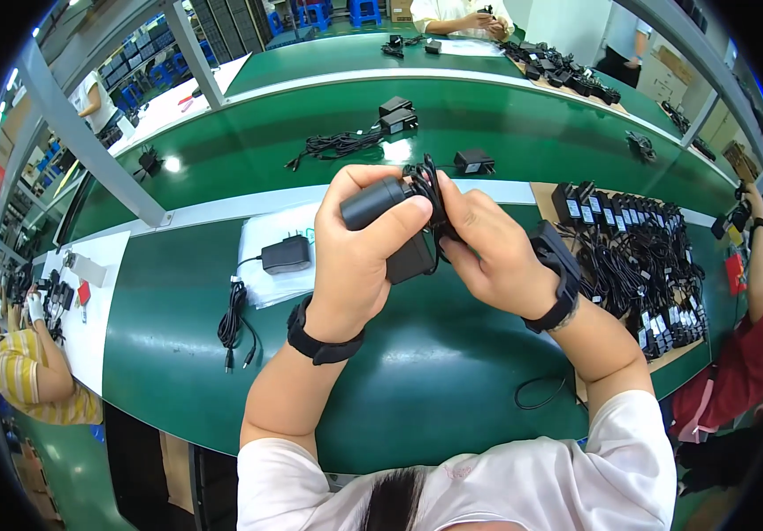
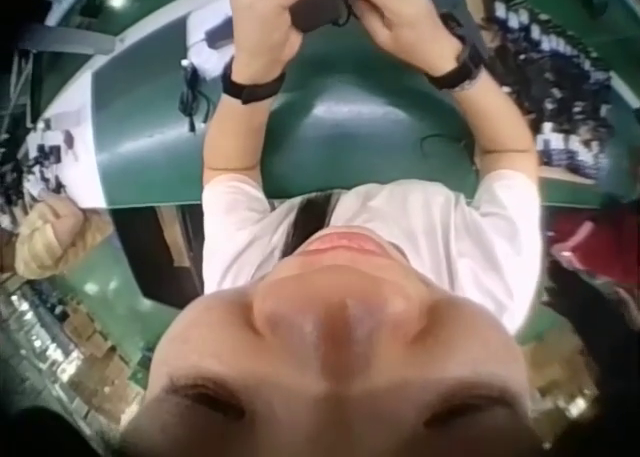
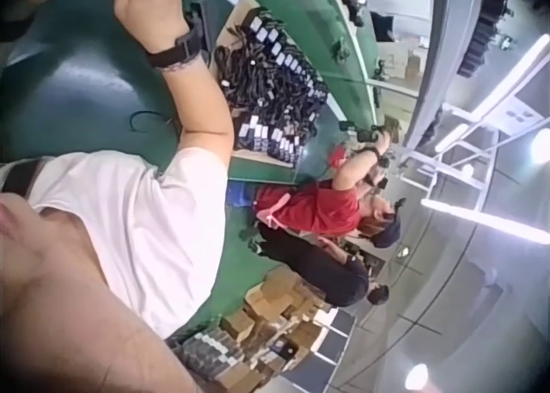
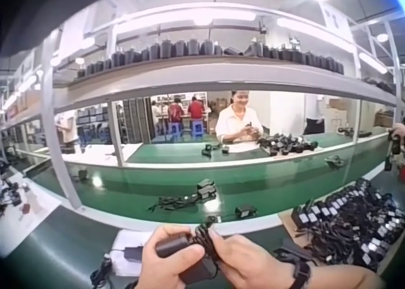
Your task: The person picks up a power adapter and a cable, wraps the cable around the adapter, and places the assembly into a plastic bag, repeating this process for several units.
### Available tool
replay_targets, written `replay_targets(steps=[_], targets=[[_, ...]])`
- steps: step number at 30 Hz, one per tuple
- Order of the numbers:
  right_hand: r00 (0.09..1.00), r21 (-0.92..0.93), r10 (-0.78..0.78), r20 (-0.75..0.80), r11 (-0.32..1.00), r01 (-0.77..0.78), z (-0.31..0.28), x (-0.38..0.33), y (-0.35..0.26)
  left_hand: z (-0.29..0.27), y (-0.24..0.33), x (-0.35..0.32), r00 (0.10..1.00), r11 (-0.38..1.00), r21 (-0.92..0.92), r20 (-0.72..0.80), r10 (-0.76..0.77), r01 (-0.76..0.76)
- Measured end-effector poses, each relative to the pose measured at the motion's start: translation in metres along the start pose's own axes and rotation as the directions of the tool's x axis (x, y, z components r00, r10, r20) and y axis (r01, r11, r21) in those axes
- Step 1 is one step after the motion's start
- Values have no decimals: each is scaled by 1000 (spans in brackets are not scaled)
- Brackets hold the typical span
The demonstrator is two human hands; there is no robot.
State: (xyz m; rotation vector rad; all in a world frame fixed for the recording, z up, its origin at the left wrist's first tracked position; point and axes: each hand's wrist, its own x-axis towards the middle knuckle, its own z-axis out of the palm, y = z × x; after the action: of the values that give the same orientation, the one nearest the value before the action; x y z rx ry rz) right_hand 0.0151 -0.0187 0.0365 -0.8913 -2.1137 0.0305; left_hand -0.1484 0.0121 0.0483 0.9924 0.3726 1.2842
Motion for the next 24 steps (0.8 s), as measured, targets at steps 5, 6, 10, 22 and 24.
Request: replay_targets(steps=[5,6,10,22,24], targets=[[997,39,-48,66,998,45,-5,-4,-5,-1,-7,0,999,999,28,29,17,-18],[997,38,-43,59,998,40,-6,-4,-5,-2,-10,0,993,994,48,66,98,-102],[983,78,34,183,996,-49,-2,-5,-6,-5,-5,-2,914,725,568,142,381,-390],[721,904,551,421,-195,-380,4,21,2,1,-6,-10,805,839,146,407,431,-524],[831,874,532,166,311,-374,11,14,-7,-2,0,-13,972,975,8,71,223,-224]])
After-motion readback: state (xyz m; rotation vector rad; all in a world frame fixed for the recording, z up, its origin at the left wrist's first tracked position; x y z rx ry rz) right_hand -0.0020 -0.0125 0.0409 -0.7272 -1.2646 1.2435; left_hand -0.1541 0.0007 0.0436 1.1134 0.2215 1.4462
